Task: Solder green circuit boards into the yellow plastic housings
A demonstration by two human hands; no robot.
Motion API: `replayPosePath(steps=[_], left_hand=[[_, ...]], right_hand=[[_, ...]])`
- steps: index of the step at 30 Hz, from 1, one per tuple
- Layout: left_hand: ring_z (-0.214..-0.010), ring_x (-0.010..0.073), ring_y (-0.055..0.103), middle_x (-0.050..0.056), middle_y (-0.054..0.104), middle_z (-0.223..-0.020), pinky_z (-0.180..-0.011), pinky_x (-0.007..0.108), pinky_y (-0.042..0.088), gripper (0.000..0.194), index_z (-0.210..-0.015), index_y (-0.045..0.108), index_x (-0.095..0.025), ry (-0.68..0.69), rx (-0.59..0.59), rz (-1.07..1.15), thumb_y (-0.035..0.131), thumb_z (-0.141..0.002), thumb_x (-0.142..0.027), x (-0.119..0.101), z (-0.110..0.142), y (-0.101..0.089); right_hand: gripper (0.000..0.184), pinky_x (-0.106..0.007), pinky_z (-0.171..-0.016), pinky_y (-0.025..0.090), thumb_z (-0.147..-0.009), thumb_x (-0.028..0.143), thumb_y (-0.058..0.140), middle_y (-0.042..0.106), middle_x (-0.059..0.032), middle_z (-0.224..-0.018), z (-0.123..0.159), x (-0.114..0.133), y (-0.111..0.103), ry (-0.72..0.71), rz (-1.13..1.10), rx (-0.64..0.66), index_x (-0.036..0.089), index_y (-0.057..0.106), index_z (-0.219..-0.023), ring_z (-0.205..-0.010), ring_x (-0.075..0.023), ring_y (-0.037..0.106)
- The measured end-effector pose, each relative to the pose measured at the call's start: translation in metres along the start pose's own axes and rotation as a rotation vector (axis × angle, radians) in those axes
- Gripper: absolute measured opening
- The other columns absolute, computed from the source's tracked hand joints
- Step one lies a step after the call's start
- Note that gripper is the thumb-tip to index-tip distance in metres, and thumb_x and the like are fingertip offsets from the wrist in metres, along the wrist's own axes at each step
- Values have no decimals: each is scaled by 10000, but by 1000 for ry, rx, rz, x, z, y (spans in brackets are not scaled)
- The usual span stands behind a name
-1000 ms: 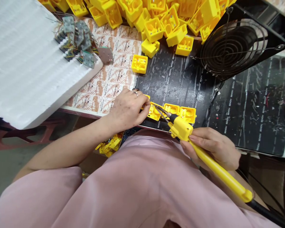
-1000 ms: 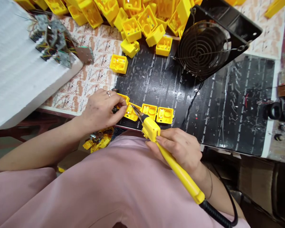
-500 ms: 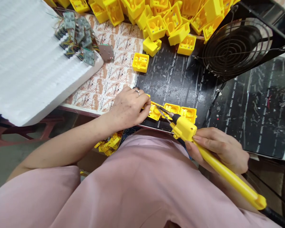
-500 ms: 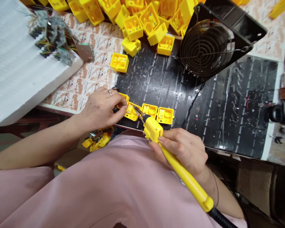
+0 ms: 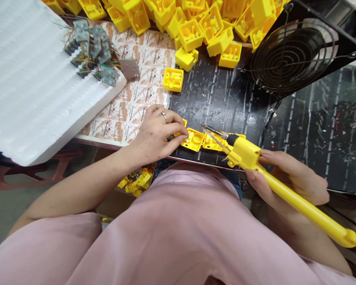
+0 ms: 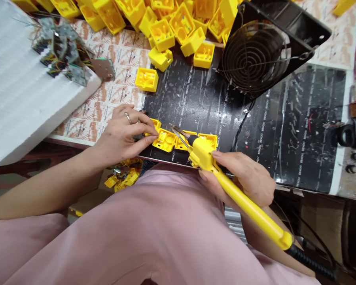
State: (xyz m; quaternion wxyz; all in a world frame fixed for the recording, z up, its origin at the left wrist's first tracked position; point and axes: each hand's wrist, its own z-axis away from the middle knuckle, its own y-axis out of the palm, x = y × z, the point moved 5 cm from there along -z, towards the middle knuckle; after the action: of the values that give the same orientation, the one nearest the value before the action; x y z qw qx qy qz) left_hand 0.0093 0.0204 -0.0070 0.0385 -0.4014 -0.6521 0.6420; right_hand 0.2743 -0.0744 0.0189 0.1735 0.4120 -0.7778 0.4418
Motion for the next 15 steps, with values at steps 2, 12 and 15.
replayPosePath(steps=[2, 12, 15], left_hand=[[-1031, 241, 701, 42, 784, -1003, -1154, 539, 426, 292, -909, 798, -263, 3, 21, -14, 554, -1042, -356, -1, 0, 0], [-955, 246, 714, 14, 783, -888, -1255, 651, 323, 228, -844, 757, -268, -51, 71, 0, 584, -976, -333, -1, -3, -3], [-1012, 261, 706, 27, 775, -920, -1256, 651, 320, 214, -824, 744, -254, -31, 120, -9, 580, -945, -322, -3, -2, -3]], right_hand=[[534, -338, -672, 670, -888, 189, 845, 831, -20, -1037, -1, 1, 0, 5, -4, 37, 330, 703, -1384, -794, -214, 793], [607, -346, -645, 668, -883, 180, 848, 831, -33, -1045, 2, -4, -6, -20, -4, 29, 330, 675, -1446, -783, -223, 795], [597, -340, -623, 674, -873, 184, 860, 826, -24, -963, 2, -4, -9, -60, -57, 75, 323, 685, -1427, -769, -221, 794]])
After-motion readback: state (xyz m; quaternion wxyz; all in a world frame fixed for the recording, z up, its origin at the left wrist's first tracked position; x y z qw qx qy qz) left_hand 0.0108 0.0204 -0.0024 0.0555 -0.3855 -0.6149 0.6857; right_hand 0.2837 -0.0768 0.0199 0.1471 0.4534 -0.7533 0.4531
